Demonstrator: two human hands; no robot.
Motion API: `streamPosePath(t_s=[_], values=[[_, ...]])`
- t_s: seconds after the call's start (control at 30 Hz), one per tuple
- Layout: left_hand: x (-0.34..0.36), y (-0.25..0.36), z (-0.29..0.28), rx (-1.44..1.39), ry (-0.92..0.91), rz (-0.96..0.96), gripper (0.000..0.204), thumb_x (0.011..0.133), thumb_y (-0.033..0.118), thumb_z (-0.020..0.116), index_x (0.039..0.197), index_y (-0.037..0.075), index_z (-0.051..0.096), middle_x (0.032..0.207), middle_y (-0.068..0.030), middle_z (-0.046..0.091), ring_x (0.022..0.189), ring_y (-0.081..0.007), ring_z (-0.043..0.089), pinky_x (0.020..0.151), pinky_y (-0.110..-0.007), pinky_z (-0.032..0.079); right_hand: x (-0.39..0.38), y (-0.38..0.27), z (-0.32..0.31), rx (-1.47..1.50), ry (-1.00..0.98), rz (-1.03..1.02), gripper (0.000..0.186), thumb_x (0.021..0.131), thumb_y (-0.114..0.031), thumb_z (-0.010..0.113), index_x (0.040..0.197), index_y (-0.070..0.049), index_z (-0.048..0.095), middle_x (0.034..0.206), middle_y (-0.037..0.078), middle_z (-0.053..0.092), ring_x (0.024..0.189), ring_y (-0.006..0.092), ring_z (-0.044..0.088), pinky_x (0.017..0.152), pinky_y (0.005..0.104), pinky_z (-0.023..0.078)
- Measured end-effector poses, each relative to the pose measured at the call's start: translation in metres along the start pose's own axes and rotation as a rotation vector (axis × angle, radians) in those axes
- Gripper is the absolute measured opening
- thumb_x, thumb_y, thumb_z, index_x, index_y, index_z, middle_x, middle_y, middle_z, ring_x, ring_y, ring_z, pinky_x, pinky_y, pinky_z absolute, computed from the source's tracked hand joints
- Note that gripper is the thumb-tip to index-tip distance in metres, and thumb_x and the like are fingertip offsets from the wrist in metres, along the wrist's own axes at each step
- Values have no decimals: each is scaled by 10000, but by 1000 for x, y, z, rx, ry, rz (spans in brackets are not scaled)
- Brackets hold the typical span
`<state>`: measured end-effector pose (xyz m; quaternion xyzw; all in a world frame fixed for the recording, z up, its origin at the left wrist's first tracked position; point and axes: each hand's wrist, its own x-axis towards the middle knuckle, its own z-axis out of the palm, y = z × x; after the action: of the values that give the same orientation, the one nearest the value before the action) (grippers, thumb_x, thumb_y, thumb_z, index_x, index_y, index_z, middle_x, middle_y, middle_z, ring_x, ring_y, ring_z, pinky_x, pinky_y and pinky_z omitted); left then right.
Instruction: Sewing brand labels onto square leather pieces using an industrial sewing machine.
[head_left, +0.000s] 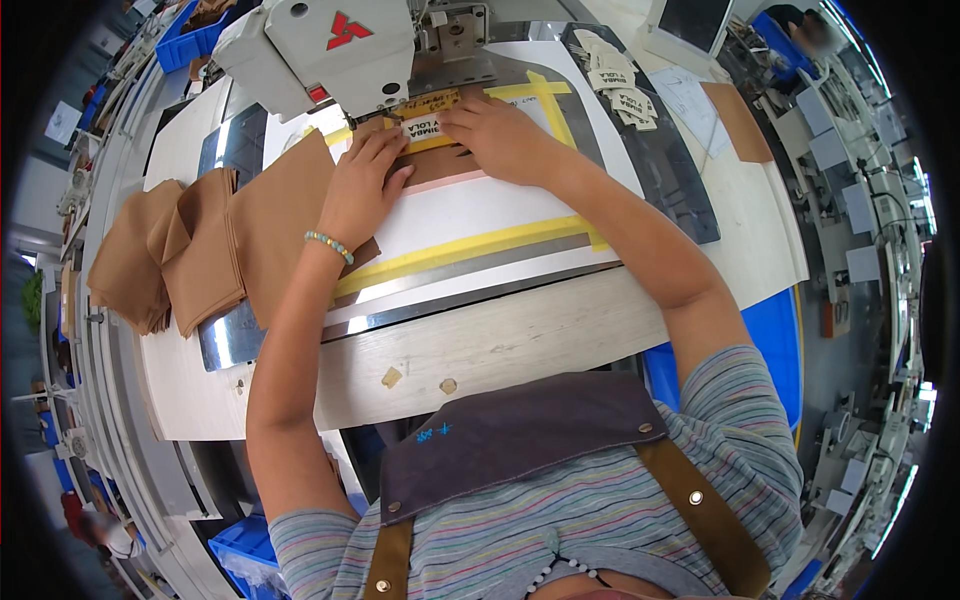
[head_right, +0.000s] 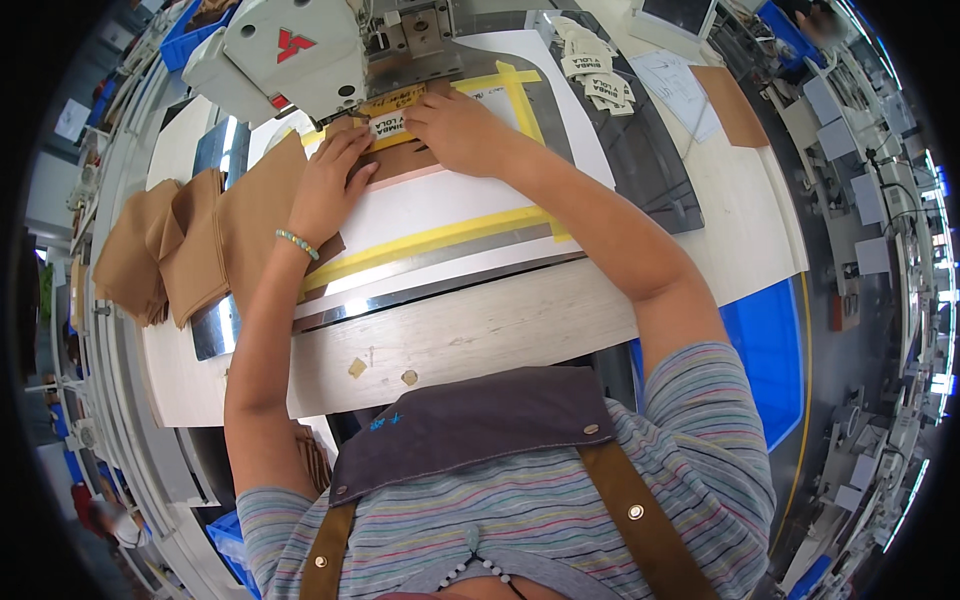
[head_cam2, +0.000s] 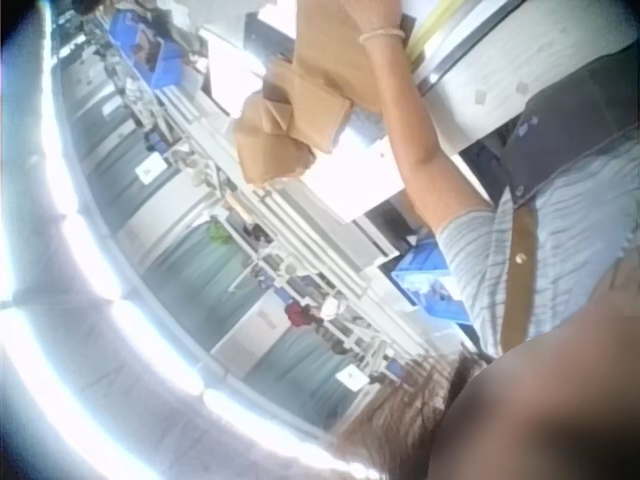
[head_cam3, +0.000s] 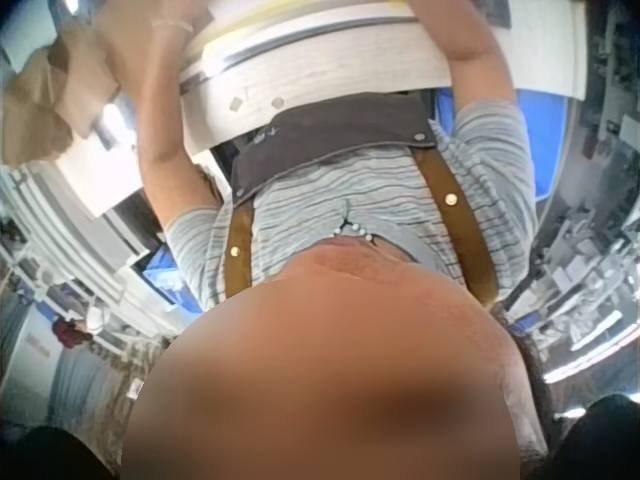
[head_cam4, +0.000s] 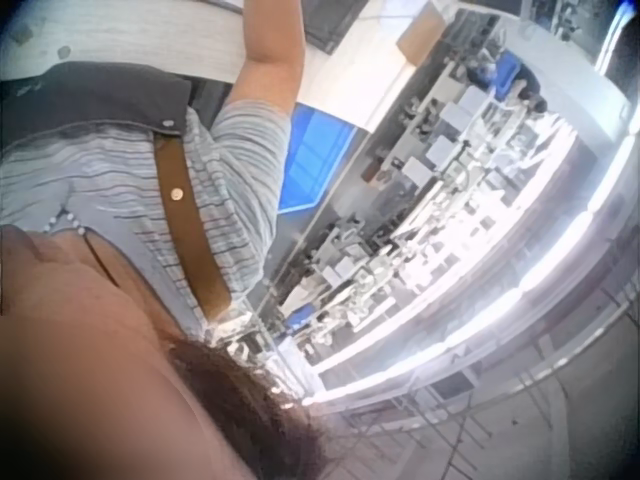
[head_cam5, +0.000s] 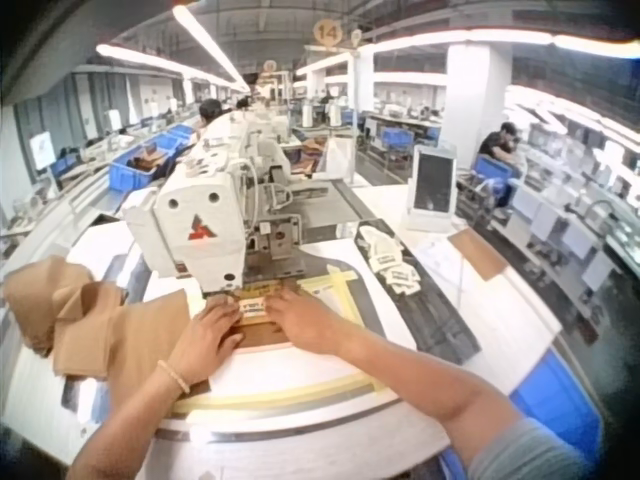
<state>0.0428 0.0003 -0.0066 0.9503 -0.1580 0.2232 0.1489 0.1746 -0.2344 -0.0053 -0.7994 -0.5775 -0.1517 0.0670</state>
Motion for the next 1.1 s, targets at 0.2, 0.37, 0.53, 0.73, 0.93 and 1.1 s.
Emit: streamPosePath(t_s=[0.2, 0.37, 0.53, 0.73, 0.93, 1.1], values=[[-1, 4, -5, 38, -3, -79, 360, 969, 181, 729, 1301, 48, 692, 1391, -177, 591, 1268, -390, 598, 1057, -454, 511, -5, -4, 5, -10, 193, -105, 437, 935, -76, 603, 1369, -50, 643, 1421, 69, 640, 1332, 250, 558, 1080, 417, 465], [-1, 3, -7, 33, -55, -133, 357, 977, 199, 723, 1312, 79, 698, 1407, -185, 575, 1235, -397, 613, 1036, -466, 519, -6, -3, 6, 217, 4, 21, 504, 940, -62, 608, 1443, -85, 617, 1469, 57, 615, 1401, 241, 513, 1174, 411, 416], [-1, 7, -7, 72, -66, -104, 400, 994, 239, 705, 1367, 99, 675, 1447, -192, 544, 1232, -403, 615, 1028, -468, 521, -10, -2, 8, 229, 38, 20, 519, 926, -32, 599, 1442, -88, 623, 1466, 66, 617, 1406, 242, 510, 1183, 414, 406], [-1, 2, -3, 107, -52, -83, 422, 998, 251, 702, 1392, 107, 661, 1454, -190, 540, 1234, -414, 616, 1026, -478, 522, -10, -4, 8, 250, 49, 28, 533, 917, -16, 590, 1443, -89, 625, 1465, 65, 618, 1409, 242, 510, 1183, 419, 407], [1, 6, -2, 91, -61, -106, 410, 996, 240, 704, 1377, 92, 662, 1441, -188, 566, 1229, -416, 620, 1026, -477, 522, -11, -4, 1, 228, 28, 29, 528, 919, -6, 582, 1442, -71, 621, 1478, 81, 610, 1416, 254, 507, 1183, 412, 413], [3, 12, -16, 21, -75, -190, 401, 993, 222, 705, 1356, 56, 658, 1326, -195, 660, 1166, -410, 650, 981, -464, 536, -8, 2, 7, 157, 150, -122, 516, 925, 20, 558, 1436, -30, 605, 1506, 110, 591, 1426, 284, 502, 1190, 422, 414]])
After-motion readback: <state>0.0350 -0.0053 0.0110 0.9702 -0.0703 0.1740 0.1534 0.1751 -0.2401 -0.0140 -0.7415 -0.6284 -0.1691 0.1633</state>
